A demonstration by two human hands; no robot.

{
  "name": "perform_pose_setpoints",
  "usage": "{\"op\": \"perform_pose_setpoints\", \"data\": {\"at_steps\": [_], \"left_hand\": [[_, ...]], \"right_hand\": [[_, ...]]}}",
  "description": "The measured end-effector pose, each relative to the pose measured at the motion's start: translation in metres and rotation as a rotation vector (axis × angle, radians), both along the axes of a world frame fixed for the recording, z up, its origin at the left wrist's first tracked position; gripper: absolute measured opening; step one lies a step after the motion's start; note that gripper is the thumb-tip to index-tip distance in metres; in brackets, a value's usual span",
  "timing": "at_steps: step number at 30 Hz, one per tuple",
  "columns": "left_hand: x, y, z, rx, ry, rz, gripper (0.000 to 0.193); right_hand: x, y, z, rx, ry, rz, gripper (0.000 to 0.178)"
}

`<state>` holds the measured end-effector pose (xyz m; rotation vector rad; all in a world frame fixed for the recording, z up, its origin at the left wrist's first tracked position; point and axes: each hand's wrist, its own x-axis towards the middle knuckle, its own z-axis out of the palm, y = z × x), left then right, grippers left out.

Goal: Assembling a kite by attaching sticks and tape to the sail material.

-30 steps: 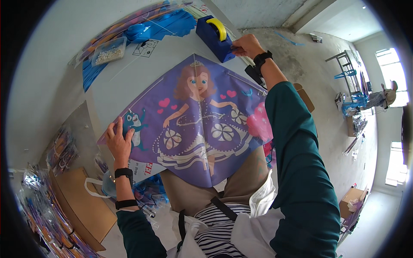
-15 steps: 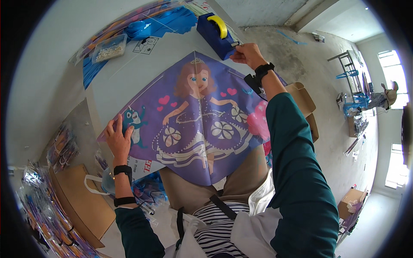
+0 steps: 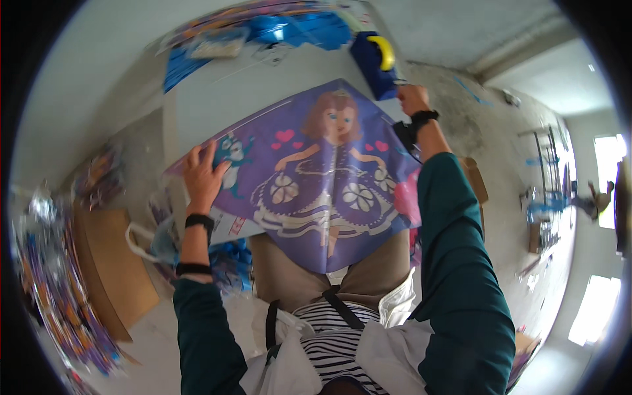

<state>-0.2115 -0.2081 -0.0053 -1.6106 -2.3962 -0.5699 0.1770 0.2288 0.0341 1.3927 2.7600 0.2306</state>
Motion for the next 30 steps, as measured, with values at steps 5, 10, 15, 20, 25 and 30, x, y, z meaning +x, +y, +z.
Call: {"op": "perform_pose_setpoints", "data": {"at_steps": [5,10,15,20,25,30], "left_hand": [[0.003,0.011,-0.012,0.068,-0.008,0.002,0.059],[-0.018,-0.047,-0.003,-0.056,0.042,0.136,0.065],[-0.002,-0.007,0.001,-0.067,-0.085,0.154,0.068],[-0.005,-0.01,-0.002,0.013,-0.108,0.074,0.071],[-0.004,-0.015,0.006,-0.006,-0.16,0.101,0.067],[-0.006,-0.017,0.016,0.12,-0.204,0.058,0.062]], "right_hand": [[0.051,-0.019,-0.078,0.013,-0.051,-0.06,0.009],[-0.107,-0.122,0.013,-0.865,1.064,-0.302,0.011],[-0.176,-0.174,0.038,-1.059,1.047,-0.074,0.014],[-0.257,-0.233,0.009,-1.268,1.02,-0.112,0.009],[-0.282,-0.249,0.004,-1.383,0.951,-0.247,0.008],[-0.29,-0.252,-0.004,-1.429,0.986,-0.418,0.01]]}}
